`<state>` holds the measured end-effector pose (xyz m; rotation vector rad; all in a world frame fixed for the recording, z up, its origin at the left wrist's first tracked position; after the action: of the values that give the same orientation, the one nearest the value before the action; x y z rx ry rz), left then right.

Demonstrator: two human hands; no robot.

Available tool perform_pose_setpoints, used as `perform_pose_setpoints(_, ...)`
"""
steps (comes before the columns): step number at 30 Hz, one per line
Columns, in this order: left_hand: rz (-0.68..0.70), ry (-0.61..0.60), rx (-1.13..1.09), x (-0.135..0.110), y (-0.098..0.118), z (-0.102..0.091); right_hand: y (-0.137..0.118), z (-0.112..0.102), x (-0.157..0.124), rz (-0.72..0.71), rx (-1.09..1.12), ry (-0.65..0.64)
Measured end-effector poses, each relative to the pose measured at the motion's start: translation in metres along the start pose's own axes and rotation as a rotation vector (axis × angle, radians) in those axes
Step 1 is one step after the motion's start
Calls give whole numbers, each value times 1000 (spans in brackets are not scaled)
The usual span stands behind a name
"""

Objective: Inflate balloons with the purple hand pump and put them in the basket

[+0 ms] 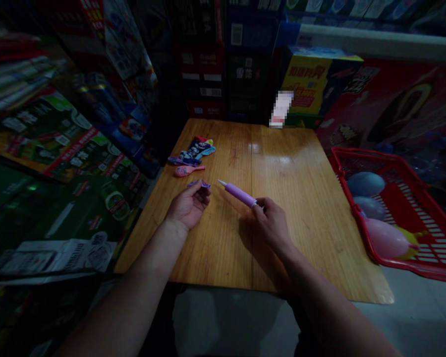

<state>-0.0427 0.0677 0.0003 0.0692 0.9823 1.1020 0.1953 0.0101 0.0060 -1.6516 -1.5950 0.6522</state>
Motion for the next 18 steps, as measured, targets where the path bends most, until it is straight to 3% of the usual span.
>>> perform_pose_setpoints(8, 89, 15, 9, 2, 3, -4, 1, -21, -20, -67, 135, -16)
perform_pose_setpoints(18, 139, 30, 28, 12, -11, -5, -2, -20, -26, -56, 161, -13)
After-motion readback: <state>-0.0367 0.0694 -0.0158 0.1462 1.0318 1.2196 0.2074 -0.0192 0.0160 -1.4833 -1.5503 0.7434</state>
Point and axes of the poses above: each hand's wrist, its own x-axis towards the middle knuckle, its own z-axis out of the palm, y = z × x, the point moved 3 cm from there along x, towards the middle knuckle, and after that the axes turned 9 degrees about -z, right-handed, at the moved point
